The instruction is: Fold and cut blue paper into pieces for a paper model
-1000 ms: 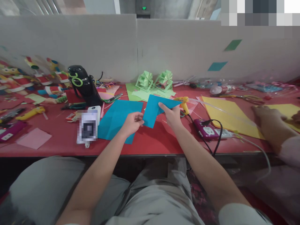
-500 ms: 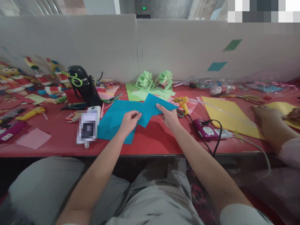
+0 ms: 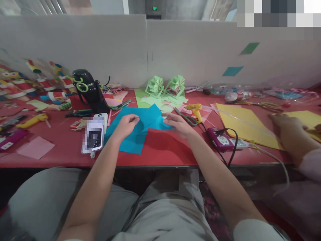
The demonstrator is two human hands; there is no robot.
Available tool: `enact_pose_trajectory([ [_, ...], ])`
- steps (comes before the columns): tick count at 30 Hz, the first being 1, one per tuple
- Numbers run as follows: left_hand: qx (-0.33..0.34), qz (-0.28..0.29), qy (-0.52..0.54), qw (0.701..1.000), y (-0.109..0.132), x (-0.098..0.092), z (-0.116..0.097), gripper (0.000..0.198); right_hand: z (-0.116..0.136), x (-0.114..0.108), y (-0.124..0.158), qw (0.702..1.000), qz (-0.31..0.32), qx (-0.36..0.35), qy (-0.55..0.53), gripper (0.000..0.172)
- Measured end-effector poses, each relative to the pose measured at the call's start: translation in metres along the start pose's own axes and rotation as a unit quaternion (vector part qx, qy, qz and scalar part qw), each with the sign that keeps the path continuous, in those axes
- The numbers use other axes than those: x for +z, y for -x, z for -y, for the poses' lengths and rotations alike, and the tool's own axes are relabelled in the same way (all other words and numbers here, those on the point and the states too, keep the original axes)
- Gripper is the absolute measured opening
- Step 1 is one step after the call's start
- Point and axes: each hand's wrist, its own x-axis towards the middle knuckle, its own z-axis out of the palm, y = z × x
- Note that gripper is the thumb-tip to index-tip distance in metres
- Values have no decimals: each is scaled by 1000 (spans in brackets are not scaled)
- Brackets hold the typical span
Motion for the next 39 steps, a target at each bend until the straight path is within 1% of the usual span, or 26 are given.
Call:
enact_pose_trajectory([
  [2, -4, -34, 10, 999, -2, -1, 3, 28, -1, 1, 2, 998, 54, 37, 21, 36],
  [3, -8, -39, 12, 999, -3, -2, 5, 29, -1, 1, 2, 996, 65, 47, 30, 34],
  [4, -12, -30, 9, 999, -4, -3, 8, 30, -1, 1, 2, 996, 63, 51, 38, 33],
  [6, -15, 14, -3, 1000, -4, -5, 11, 29, 0, 0, 2, 998, 19, 39, 49, 34],
  [8, -11, 67, -14, 998, -3, -5, 10, 28, 1, -1, 1, 997, -30, -2, 72, 39],
  [10, 0, 114, -16, 993, 1, -3, 3, 26, 3, -1, 0, 990, -44, -59, 124, 40],
  [11, 5, 137, -18, 990, 3, 0, -1, 25, 5, -1, 0, 982, -39, -87, 162, 37],
  [13, 24, 179, -26, 983, 7, 6, -12, 23, 11, 0, -1, 960, 1, -121, 253, 29],
  [15, 47, 192, -46, 979, 10, 14, -20, 22, 18, 3, -2, 929, 64, -125, 342, 23],
  [18, 83, 200, -71, 974, 13, 23, -26, 21, 26, 11, -7, 873, 161, -97, 451, 20],
  [20, 96, 197, -81, 972, 13, 27, -25, 22, 29, 17, -12, 838, 200, -81, 501, 19],
  [22, 100, 184, -83, 974, 12, 30, -21, 23, 29, 21, -17, 826, 211, -85, 516, 18],
  [25, 99, 168, -84, 977, 9, 30, -15, 23, 26, 23, -21, 832, 212, -102, 503, 16],
  [28, 94, 155, -89, 979, 7, 26, -13, 20, 22, 18, -20, 845, 212, -99, 481, 15],
  [31, 81, 132, -105, 982, 6, 17, -14, 17, 19, 4, -16, 863, 209, -72, 453, 17],
  [34, 63, 119, -123, 983, 4, 5, -12, 17, 17, -16, -10, 877, 199, -58, 434, 17],
  [35, 59, 114, -126, 984, 3, 0, -10, 18, 17, -23, -8, 881, 188, -53, 431, 16],
  [36, 57, 104, -128, 985, 2, -4, -8, 18, 16, -29, -6, 887, 163, -45, 429, 16],
  [37, 58, 91, -127, 986, 1, -7, -6, 19, 16, -34, -5, 898, 129, -38, 419, 18],
  [39, 57, 76, -111, 989, -1, -12, -2, 20, 16, -37, -2, 924, 70, -49, 372, 21],
])
